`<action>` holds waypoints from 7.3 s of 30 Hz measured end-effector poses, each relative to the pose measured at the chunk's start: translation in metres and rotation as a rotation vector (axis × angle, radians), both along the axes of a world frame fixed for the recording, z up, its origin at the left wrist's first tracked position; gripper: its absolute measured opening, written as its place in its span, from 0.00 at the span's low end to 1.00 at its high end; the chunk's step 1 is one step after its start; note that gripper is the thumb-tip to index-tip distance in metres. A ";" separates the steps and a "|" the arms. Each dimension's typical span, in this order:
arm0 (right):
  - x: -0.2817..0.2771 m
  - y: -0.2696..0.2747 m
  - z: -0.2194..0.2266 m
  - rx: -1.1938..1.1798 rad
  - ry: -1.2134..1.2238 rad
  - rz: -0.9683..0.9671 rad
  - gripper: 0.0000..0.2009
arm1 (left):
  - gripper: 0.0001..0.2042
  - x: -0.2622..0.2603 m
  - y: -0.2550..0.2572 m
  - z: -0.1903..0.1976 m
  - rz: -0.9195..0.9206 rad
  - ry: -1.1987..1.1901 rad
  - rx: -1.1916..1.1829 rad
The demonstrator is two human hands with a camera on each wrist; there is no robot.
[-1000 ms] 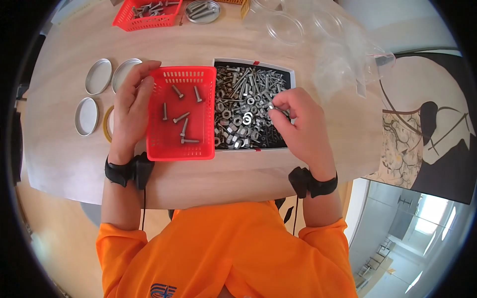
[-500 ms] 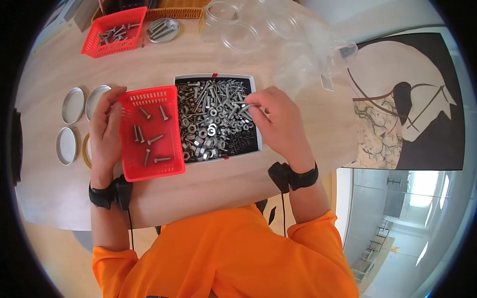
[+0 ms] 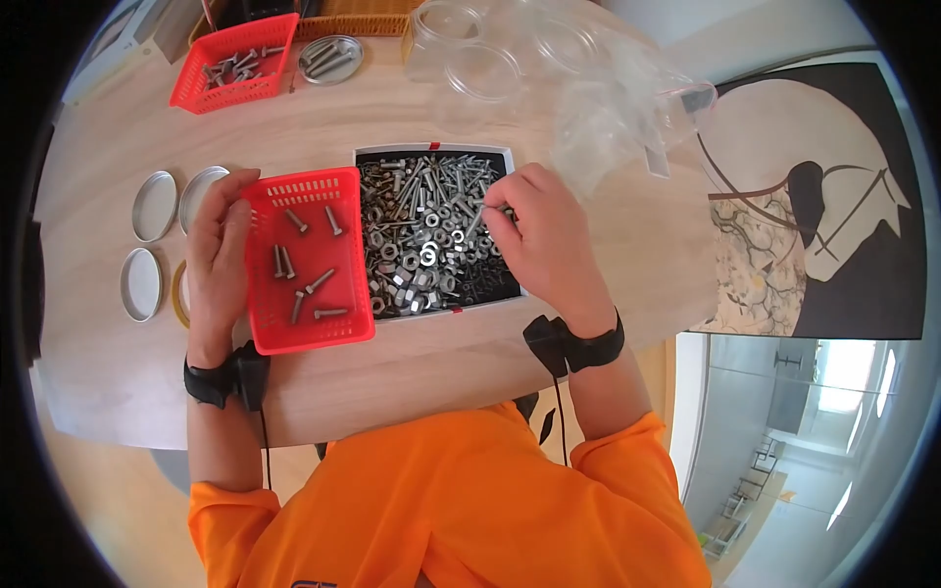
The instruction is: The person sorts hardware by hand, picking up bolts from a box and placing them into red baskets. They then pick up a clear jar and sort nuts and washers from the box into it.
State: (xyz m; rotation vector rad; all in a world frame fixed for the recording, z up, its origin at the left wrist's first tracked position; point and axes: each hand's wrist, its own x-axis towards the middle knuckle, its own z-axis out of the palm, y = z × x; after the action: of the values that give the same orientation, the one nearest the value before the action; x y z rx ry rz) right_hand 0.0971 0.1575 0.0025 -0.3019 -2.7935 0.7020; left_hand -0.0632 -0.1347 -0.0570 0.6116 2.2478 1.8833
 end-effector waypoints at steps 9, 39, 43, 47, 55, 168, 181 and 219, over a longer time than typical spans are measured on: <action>-0.030 -0.062 0.016 -0.226 0.258 0.235 0.04 | 0.13 -0.001 0.000 -0.004 0.014 0.064 -0.007; -0.027 -0.028 0.014 -0.298 0.165 0.062 0.05 | 0.13 0.000 0.001 -0.008 0.025 0.008 0.051; -0.011 0.014 0.012 0.069 -0.005 0.066 0.08 | 0.13 -0.001 0.000 -0.004 0.026 0.048 -0.004; -0.012 0.014 -0.006 0.281 -0.083 0.148 0.10 | 0.13 -0.002 -0.001 -0.004 0.012 0.046 -0.032; -0.014 0.009 -0.011 0.325 -0.109 0.142 0.08 | 0.13 -0.001 -0.001 -0.003 0.006 0.050 -0.004; -0.016 -0.038 0.013 -0.104 -0.073 -0.115 0.03 | 0.13 0.001 0.001 -0.003 0.020 0.043 0.019; -0.005 -0.005 -0.005 0.178 -0.186 0.030 0.12 | 0.13 -0.001 0.001 -0.003 0.009 0.040 0.006; -0.004 -0.030 0.016 -0.294 -0.141 -0.102 0.04 | 0.15 -0.001 -0.004 -0.003 -0.036 -0.038 -0.007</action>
State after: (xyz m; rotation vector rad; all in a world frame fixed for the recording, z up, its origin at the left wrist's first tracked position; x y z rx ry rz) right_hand 0.0929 0.1272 0.0187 -0.5643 -2.7753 1.1073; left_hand -0.0645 -0.1384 -0.0597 0.6060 2.2033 1.8540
